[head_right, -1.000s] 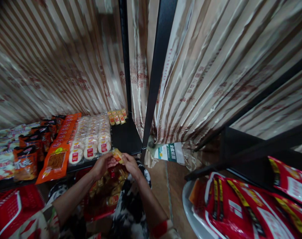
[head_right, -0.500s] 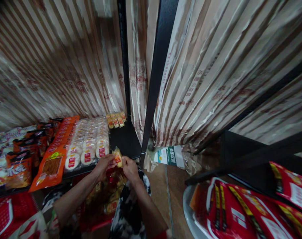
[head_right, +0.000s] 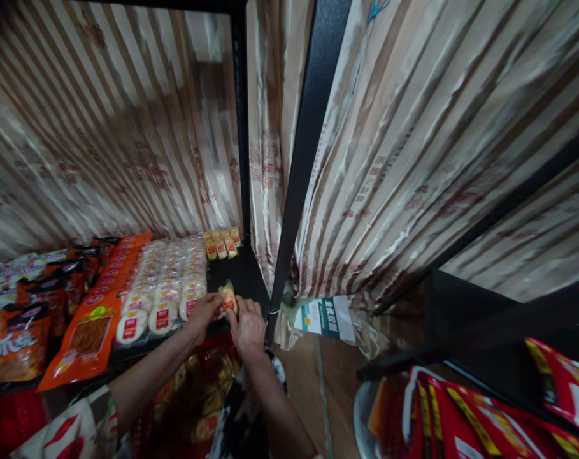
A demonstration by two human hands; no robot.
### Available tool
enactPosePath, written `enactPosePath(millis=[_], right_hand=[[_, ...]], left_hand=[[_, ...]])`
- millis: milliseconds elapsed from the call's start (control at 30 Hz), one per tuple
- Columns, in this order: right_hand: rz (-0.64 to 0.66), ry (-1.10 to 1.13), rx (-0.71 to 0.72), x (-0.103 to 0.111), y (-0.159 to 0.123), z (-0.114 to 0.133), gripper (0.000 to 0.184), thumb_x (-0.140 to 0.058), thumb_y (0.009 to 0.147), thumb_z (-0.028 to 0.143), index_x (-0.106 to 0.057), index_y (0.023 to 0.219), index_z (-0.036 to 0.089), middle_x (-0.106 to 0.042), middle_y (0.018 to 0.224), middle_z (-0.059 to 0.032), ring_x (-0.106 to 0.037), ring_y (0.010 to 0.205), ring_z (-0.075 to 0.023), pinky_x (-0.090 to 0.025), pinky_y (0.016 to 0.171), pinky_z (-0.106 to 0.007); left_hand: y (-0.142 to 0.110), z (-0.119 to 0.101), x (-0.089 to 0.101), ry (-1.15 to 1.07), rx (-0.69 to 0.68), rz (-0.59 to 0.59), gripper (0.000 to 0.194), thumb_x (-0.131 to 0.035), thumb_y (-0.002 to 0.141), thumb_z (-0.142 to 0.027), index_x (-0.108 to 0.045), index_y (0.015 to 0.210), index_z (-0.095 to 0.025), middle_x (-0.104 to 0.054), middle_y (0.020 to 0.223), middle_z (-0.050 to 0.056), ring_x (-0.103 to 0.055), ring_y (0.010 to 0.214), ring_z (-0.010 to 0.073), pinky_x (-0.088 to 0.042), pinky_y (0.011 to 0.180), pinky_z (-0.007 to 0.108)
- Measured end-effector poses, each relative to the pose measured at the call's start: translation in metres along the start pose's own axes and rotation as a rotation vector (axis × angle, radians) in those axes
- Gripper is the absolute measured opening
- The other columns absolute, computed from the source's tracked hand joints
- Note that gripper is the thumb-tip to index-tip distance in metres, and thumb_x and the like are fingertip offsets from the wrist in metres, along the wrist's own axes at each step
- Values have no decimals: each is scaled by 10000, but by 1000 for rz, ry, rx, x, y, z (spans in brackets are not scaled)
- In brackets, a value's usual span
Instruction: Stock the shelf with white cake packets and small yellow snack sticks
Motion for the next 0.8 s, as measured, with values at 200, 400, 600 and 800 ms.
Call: enactPosePath(millis=[200,400,600,800], right_hand=[[0,-26,11,-2,16,-4,354,-504,864,358,-580,1159,177,-634,1012,-73,-520,937,-221,-400,835,-295],[-40,-60,-2,-10,33,-10,362,-514,843,293,-561,1172,151,-627,1031,-83,-517,954,-221,-395,849,-295],[-81,-73,-56,-28,48,-21,377,-512,830,269,-553,1181,139,-626,1031,-87,-521,942,-228,-412,844,-309],[-102,-66,-111,-36,67,-26,354,-483,830,208,-556,1164,116,-617,1026,-106,-527,945,-235,-414,856,-312]], left_hand=[[15,-6,-6,41,-56,-101,268,-686,635,-400,-633,698,-144,-579,574,-17,-507,526,74,-407,538,201],[38,-7,-17,58,-80,-119,231,-664,648,-357,-627,710,-138,-602,623,1,-539,589,102,-422,586,226],[61,-3,-26,104,-69,-138,181,-630,699,-315,-607,707,-136,-602,628,6,-550,594,107,-431,598,228],[80,-4,-33,199,-79,-225,92,-602,722,-226,-622,788,-164,-659,755,36,-593,692,127,-449,648,227]])
Point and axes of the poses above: each hand's wrist, its own y-axis towards the middle knuckle, its own x-axis out of the back of the hand, z = x × y, the point moved 5 cm from there along y, towards the middle knuckle
